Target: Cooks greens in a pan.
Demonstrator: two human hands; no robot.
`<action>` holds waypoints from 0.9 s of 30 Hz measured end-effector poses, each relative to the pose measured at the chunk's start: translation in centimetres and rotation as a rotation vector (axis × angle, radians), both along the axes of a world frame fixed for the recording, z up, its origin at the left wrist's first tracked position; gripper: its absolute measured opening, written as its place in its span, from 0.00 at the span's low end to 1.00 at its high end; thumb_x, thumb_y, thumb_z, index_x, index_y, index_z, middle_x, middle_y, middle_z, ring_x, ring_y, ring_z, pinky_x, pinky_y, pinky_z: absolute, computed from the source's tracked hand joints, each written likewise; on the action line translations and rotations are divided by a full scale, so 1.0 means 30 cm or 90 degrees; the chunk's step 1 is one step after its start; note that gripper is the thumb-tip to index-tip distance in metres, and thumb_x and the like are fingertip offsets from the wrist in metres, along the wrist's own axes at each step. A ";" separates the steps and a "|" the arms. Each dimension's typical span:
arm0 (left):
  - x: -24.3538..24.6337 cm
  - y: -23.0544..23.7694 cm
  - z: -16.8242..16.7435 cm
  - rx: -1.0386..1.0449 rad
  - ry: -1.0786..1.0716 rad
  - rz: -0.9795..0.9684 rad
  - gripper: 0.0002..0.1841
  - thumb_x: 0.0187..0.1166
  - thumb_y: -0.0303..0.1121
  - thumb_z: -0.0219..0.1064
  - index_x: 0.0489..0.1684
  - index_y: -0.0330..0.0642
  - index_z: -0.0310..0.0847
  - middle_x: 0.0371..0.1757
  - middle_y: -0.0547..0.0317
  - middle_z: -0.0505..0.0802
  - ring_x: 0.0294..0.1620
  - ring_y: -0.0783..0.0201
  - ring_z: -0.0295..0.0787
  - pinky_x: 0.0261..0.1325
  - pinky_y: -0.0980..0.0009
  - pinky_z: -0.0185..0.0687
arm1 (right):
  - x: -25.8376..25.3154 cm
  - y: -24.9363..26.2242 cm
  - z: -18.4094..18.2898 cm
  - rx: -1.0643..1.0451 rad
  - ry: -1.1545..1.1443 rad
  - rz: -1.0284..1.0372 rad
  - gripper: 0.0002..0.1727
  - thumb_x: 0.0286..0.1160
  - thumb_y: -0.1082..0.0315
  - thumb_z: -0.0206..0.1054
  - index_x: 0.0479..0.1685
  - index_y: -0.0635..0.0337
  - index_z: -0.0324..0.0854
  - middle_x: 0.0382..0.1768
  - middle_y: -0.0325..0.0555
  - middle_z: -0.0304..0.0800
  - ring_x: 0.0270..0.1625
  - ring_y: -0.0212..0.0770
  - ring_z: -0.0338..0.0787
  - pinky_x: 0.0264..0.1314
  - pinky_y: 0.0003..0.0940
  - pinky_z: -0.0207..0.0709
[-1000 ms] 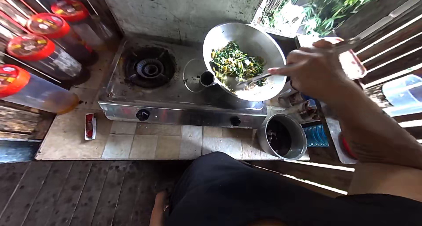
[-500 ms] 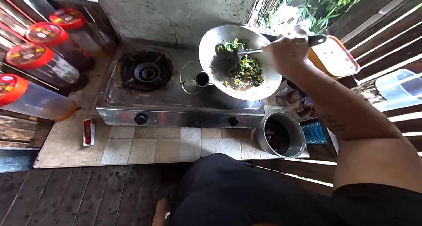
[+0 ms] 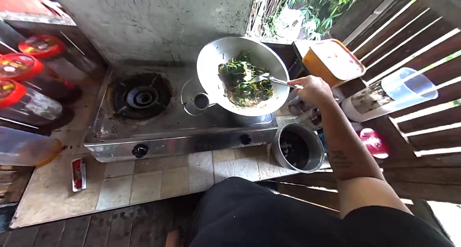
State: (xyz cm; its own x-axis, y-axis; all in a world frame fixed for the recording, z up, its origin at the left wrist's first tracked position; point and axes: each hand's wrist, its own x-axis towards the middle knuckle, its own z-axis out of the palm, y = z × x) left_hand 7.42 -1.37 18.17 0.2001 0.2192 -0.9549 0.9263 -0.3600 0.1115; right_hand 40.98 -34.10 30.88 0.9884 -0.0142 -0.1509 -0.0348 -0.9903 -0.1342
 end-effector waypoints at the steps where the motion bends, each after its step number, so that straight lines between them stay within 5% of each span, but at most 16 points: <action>1: -0.067 -0.028 -0.155 0.085 -0.108 0.104 0.18 0.92 0.23 0.48 0.70 0.17 0.73 0.73 0.28 0.82 0.70 0.49 0.81 0.74 0.63 0.72 | -0.014 -0.012 0.000 -0.004 0.022 0.026 0.22 0.86 0.69 0.61 0.72 0.34 0.87 0.66 0.55 0.91 0.70 0.67 0.86 0.66 0.77 0.72; 3: -0.108 -0.022 -0.309 0.095 -0.172 0.247 0.19 0.93 0.25 0.45 0.67 0.15 0.73 0.66 0.25 0.83 0.56 0.53 0.84 0.63 0.65 0.77 | -0.053 -0.052 0.034 -0.020 0.051 0.086 0.20 0.86 0.67 0.63 0.70 0.33 0.89 0.61 0.56 0.93 0.65 0.67 0.88 0.62 0.78 0.74; 5: -0.062 -0.001 -0.213 0.020 -0.087 0.329 0.21 0.94 0.28 0.42 0.74 0.20 0.69 0.69 0.32 0.82 0.55 0.58 0.81 0.63 0.67 0.75 | -0.072 -0.087 0.079 -0.016 0.046 0.120 0.19 0.86 0.67 0.64 0.68 0.34 0.90 0.60 0.57 0.94 0.64 0.68 0.88 0.62 0.79 0.72; 6: -0.046 0.010 -0.165 -0.020 -0.048 0.327 0.20 0.94 0.28 0.41 0.75 0.23 0.67 0.67 0.37 0.81 0.53 0.62 0.79 0.61 0.70 0.73 | -0.067 -0.087 0.097 -0.007 0.025 0.123 0.19 0.87 0.67 0.63 0.68 0.36 0.90 0.61 0.58 0.93 0.65 0.69 0.88 0.63 0.80 0.71; 8: -0.087 -0.002 -0.257 0.042 -0.078 0.249 0.17 0.93 0.26 0.45 0.66 0.21 0.73 0.56 0.39 0.83 0.45 0.62 0.79 0.52 0.71 0.75 | -0.035 -0.035 0.107 0.013 -0.026 0.104 0.20 0.88 0.68 0.61 0.72 0.39 0.88 0.68 0.58 0.90 0.72 0.69 0.84 0.69 0.78 0.69; 10: -0.161 0.012 -0.447 0.082 -0.095 0.169 0.20 0.94 0.28 0.48 0.69 0.18 0.74 0.68 0.29 0.85 0.62 0.49 0.85 0.69 0.60 0.76 | 0.015 0.051 0.069 0.026 -0.054 0.078 0.22 0.88 0.68 0.59 0.75 0.40 0.85 0.72 0.57 0.87 0.76 0.66 0.82 0.74 0.74 0.69; 11: -0.214 0.006 -0.573 0.129 -0.136 0.197 0.20 0.93 0.29 0.50 0.65 0.17 0.77 0.64 0.26 0.86 0.57 0.45 0.86 0.64 0.55 0.78 | 0.026 0.095 0.040 0.032 -0.047 0.067 0.23 0.87 0.69 0.58 0.77 0.41 0.84 0.73 0.57 0.86 0.77 0.65 0.81 0.75 0.73 0.69; 14: -0.226 0.074 -0.680 0.041 -0.058 0.262 0.21 0.94 0.31 0.49 0.73 0.21 0.72 0.73 0.30 0.81 0.66 0.47 0.82 0.71 0.54 0.74 | -0.004 0.147 -0.008 -0.024 -0.004 0.085 0.25 0.87 0.69 0.57 0.79 0.38 0.82 0.70 0.55 0.89 0.75 0.63 0.84 0.72 0.71 0.72; 17: -0.282 0.087 -0.846 0.095 -0.087 0.261 0.19 0.93 0.32 0.54 0.65 0.20 0.78 0.67 0.29 0.86 0.66 0.41 0.85 0.71 0.48 0.76 | -0.080 0.088 0.073 -0.073 0.000 0.103 0.23 0.87 0.68 0.59 0.74 0.35 0.86 0.64 0.58 0.92 0.68 0.68 0.87 0.64 0.75 0.75; 19: -0.263 0.073 -0.764 0.093 -0.078 0.237 0.20 0.93 0.31 0.52 0.67 0.21 0.78 0.67 0.29 0.86 0.65 0.43 0.85 0.70 0.50 0.76 | -0.063 0.051 0.124 -0.076 -0.013 0.106 0.22 0.87 0.69 0.59 0.72 0.38 0.87 0.64 0.60 0.91 0.68 0.70 0.86 0.64 0.78 0.73; 22: -0.148 0.045 -0.428 0.002 -0.005 0.329 0.22 0.96 0.31 0.44 0.77 0.21 0.67 0.76 0.28 0.77 0.67 0.44 0.78 0.71 0.52 0.70 | 0.032 0.103 0.125 -0.092 -0.042 0.058 0.20 0.84 0.70 0.59 0.69 0.52 0.88 0.67 0.63 0.88 0.74 0.70 0.82 0.69 0.77 0.70; 25: -0.125 0.025 -0.351 0.011 -0.020 0.318 0.22 0.95 0.30 0.44 0.78 0.21 0.67 0.77 0.28 0.77 0.67 0.43 0.77 0.72 0.53 0.69 | 0.092 0.268 0.076 -0.115 -0.020 -0.043 0.16 0.79 0.71 0.63 0.58 0.72 0.85 0.65 0.71 0.86 0.72 0.71 0.82 0.65 0.76 0.72; 27: -0.103 0.026 -0.289 -0.019 -0.014 0.283 0.22 0.96 0.29 0.44 0.81 0.22 0.64 0.80 0.28 0.74 0.70 0.44 0.76 0.75 0.55 0.66 | 0.091 0.360 0.030 -0.089 0.000 -0.019 0.15 0.80 0.72 0.62 0.59 0.74 0.85 0.65 0.72 0.85 0.73 0.71 0.82 0.68 0.74 0.72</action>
